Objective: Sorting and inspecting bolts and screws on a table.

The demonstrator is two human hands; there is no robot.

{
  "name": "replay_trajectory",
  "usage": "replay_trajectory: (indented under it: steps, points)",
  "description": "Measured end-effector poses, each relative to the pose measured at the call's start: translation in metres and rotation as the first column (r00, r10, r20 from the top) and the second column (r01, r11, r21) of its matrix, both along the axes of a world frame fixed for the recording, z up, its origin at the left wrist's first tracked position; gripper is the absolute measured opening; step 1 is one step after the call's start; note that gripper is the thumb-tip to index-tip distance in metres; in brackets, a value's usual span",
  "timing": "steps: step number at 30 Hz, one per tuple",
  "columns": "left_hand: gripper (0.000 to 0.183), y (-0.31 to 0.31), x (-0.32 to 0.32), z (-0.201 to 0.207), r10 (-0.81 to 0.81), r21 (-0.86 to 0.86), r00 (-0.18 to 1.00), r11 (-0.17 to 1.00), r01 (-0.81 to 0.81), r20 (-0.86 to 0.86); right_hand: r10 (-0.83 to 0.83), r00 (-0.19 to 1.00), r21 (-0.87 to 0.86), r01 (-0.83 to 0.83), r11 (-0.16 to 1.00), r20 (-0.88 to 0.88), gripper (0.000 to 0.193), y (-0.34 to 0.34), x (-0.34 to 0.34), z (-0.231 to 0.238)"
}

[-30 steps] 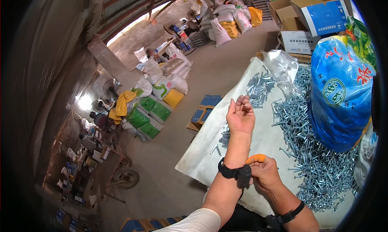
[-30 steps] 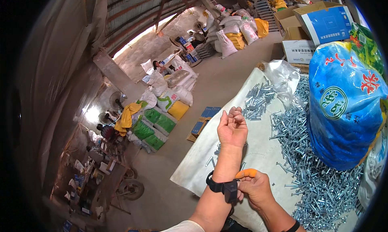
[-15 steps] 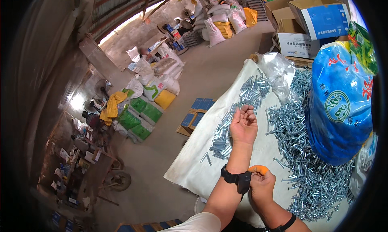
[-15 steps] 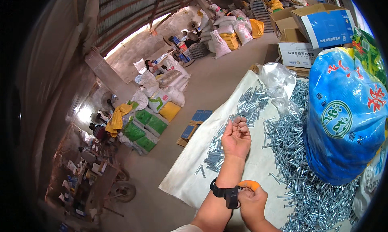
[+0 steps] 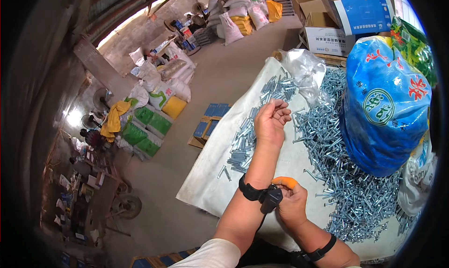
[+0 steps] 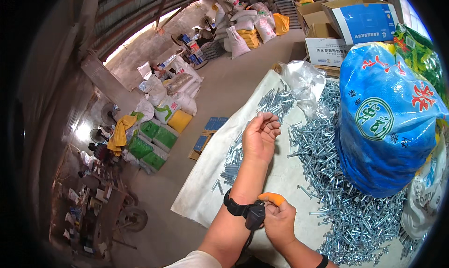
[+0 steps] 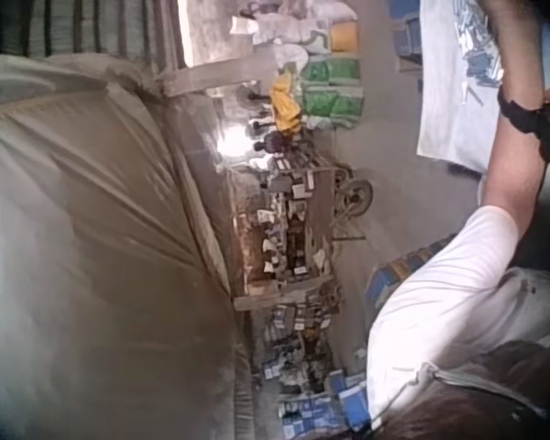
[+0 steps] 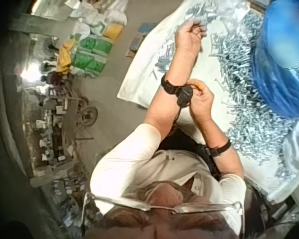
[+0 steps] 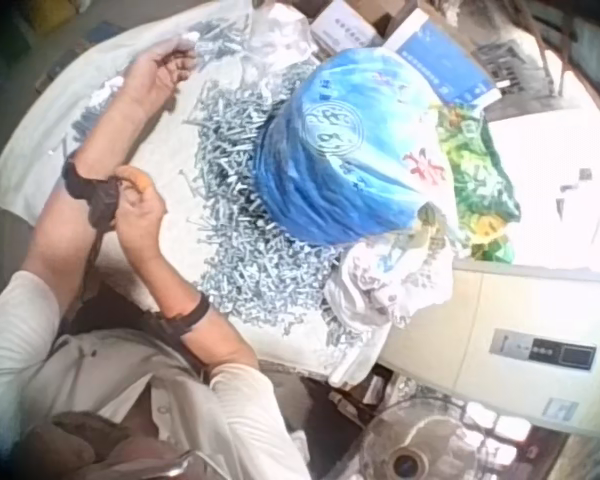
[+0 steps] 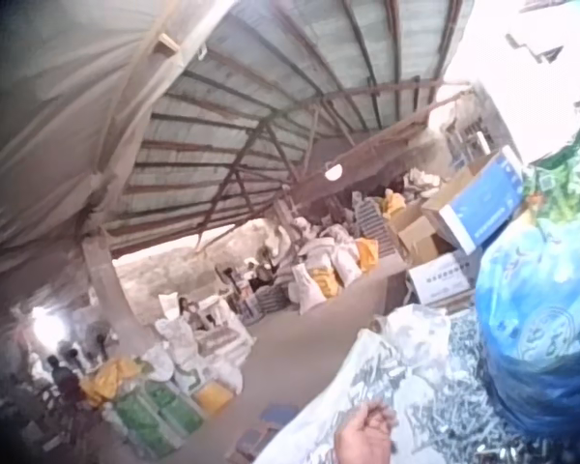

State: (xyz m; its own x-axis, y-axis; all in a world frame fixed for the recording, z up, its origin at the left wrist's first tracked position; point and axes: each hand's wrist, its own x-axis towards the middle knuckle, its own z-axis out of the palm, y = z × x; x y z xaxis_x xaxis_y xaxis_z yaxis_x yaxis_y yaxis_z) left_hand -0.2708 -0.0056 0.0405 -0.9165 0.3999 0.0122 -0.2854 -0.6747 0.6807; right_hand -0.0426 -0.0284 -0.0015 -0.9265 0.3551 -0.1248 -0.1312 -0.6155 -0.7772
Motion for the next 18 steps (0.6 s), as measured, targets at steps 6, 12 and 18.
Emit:
replay_trajectory:
  steps: [6, 12, 18]
  points:
    - [0.026, 0.009, 0.015, 0.008, 0.072, -0.291, 0.957, 0.944, -0.156, -0.281, -0.050, 0.998, -0.070, 0.048, 0.996, -0.029, 0.029, -0.004, 0.000, -0.010]
    - [0.027, 0.015, 0.021, 0.011, -0.044, -0.504, 0.827, 0.811, -0.298, -0.561, -0.062, 0.998, -0.062, 0.060, 0.996, -0.032, 0.028, -0.002, -0.003, -0.013]
    - [0.029, 0.018, 0.021, 0.012, -0.067, -0.526, 0.765, 0.765, -0.372, -0.640, -0.029, 1.000, -0.070, 0.029, 0.997, 0.000, 0.027, 0.003, -0.002, -0.005]
